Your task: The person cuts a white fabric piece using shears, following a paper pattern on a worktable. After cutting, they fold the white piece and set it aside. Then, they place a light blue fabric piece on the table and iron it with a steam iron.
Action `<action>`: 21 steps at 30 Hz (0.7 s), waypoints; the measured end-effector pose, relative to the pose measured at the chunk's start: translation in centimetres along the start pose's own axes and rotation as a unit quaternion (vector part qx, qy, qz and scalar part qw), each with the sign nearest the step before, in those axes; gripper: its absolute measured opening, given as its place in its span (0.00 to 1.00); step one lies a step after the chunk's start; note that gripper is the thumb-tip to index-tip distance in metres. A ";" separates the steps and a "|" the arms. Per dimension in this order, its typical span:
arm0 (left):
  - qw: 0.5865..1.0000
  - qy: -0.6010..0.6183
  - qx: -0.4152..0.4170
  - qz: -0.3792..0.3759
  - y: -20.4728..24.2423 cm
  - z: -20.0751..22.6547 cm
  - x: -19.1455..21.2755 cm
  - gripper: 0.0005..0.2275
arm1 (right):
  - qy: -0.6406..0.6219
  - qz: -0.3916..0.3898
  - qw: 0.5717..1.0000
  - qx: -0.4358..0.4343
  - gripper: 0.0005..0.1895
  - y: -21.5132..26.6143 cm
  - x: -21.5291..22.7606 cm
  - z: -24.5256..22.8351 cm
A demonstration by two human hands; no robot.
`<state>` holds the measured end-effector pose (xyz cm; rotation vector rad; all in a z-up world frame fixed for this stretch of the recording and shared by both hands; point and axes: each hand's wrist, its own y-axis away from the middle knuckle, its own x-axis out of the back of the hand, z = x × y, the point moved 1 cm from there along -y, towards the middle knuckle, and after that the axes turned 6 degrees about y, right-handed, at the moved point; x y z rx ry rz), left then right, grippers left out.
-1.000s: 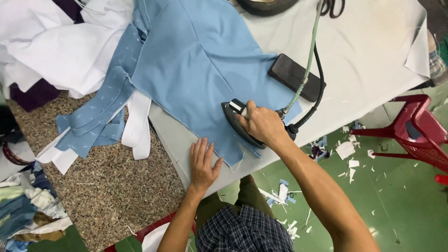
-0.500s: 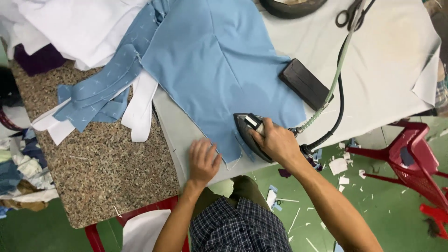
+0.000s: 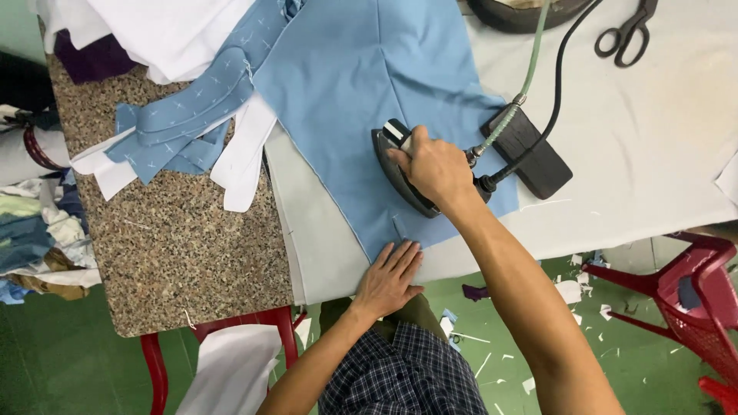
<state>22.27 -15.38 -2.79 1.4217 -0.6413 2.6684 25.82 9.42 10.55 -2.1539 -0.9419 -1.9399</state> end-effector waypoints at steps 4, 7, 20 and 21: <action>1.000 0.018 -0.021 -0.001 0.3 0.1 0.6 0.29 | -0.004 0.009 0.999 -0.045 0.25 0.9 -0.8 -0.3; 0.998 0.023 -0.056 0.000 0.8 -0.1 0.9 0.27 | -0.033 0.006 0.996 -0.080 0.26 2.8 -0.8 -0.4; 0.977 0.085 -0.197 0.018 5.2 0.1 1.3 0.20 | -0.066 0.012 0.979 -0.193 0.25 11.0 -3.1 -0.8; 0.972 0.101 -0.208 0.028 5.4 -0.1 1.3 0.16 | -0.069 0.010 0.979 -0.193 0.25 11.3 -3.1 -0.7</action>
